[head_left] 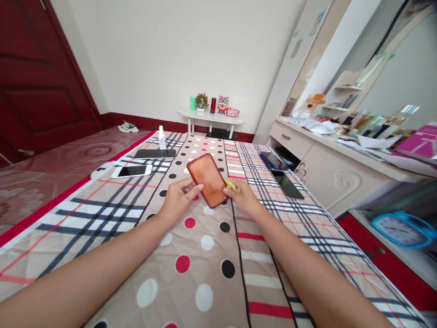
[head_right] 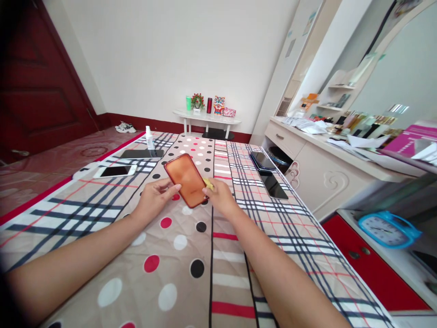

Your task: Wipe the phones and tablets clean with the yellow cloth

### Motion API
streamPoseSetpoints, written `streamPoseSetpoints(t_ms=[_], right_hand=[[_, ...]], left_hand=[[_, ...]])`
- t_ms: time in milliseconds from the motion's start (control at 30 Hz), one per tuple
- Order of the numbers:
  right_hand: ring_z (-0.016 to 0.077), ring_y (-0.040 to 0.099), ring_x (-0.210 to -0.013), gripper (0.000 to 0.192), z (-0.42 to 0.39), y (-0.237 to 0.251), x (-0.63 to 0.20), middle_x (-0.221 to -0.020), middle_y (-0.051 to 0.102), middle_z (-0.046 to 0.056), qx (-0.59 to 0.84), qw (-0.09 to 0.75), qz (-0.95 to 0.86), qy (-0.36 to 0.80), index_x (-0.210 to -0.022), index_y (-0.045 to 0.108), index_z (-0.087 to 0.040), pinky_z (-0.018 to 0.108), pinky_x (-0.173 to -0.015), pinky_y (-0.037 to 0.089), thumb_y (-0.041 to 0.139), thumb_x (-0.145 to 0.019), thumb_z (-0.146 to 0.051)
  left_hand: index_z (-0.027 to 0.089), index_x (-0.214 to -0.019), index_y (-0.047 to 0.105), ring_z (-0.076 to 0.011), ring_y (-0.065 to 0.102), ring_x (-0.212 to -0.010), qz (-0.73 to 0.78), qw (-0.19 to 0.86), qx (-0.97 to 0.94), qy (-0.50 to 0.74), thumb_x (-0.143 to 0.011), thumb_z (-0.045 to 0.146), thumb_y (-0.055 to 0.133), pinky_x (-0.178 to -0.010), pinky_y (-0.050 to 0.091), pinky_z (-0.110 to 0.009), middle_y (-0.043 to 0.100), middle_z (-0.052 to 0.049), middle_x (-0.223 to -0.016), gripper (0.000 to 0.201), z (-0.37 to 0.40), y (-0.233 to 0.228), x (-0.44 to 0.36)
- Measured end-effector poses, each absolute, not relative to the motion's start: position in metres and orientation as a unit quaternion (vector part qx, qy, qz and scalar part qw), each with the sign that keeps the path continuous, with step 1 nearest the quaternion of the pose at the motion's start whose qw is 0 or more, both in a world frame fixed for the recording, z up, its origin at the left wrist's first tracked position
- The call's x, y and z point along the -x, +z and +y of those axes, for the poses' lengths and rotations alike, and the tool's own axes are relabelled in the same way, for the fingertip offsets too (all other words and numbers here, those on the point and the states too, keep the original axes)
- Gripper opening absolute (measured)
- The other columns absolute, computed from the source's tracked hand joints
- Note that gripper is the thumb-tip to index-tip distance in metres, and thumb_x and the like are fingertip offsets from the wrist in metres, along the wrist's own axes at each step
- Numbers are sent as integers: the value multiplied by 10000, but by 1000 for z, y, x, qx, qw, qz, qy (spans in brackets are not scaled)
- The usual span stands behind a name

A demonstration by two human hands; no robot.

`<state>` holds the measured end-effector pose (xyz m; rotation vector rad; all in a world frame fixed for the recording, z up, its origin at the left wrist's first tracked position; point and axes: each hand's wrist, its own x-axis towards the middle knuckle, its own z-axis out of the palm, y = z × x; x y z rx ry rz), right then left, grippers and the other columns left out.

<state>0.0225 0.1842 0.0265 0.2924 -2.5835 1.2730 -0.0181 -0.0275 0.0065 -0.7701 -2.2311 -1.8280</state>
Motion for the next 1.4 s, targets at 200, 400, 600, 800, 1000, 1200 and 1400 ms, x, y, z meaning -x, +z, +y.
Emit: streamPoseSetpoints(t_ms=[200,400,600,800,1000,1200,1400], right_hand=[[177,568,-807,142,211,59,-24,-856,654,45,-180,156,-932,272,-864,671,-167,291,-745,414,533,-837,-146],[181,576,-859,210,210,60,-26,-884,671,54,-212,175,-932,237,-958,708,-185,290,-777,412,524,-863,-145],[162,561,-713,188,213,55,-25,-766,651,42,-109,200,-949,217,-786,681,-163,249,-642,366,534,-878,-236],[182,587,-657,321,213,49,-22,-714,676,72,6,179,-966,188,-727,667,-160,264,-608,342,465,-917,-323],[213,633,-711,383,204,47,-22,-794,713,132,75,180,-975,105,-771,696,-148,287,-617,370,403,-939,-329],[241,659,-739,344,189,49,-34,-787,710,176,86,156,-984,24,-836,718,-131,309,-655,419,422,-930,-279],[286,662,-821,297,184,52,-36,-800,702,191,88,125,-988,8,-825,731,-126,341,-709,433,481,-892,-273]], left_hand=[[317,-1509,-4,-253,572,-1098,-793,125,291,-521,-627,315,815,-809,533,-351,327,-153,-1484,1204,-29,6,23],[327,-1436,345,-254,508,-1202,-866,138,394,-276,-781,268,682,-984,456,-374,475,-59,-1353,739,-34,11,20],[294,-1410,375,-249,571,-1065,-911,162,335,-179,-788,382,671,-787,503,-329,542,-54,-1230,695,-33,17,14],[305,-1412,369,-256,582,-1015,-930,161,300,-141,-785,438,663,-704,483,-326,558,-55,-1161,704,-30,21,10],[294,-1421,359,-268,604,-929,-940,153,280,-122,-783,486,639,-657,467,-337,559,-70,-1155,723,-29,22,9],[273,-1427,354,-288,619,-914,-950,141,253,-120,-759,529,633,-660,467,-351,570,-83,-1183,768,-28,20,11],[276,-1443,336,-289,627,-896,-953,138,244,-116,-753,547,626,-665,465,-352,580,-91,-1194,796,-27,19,11]])
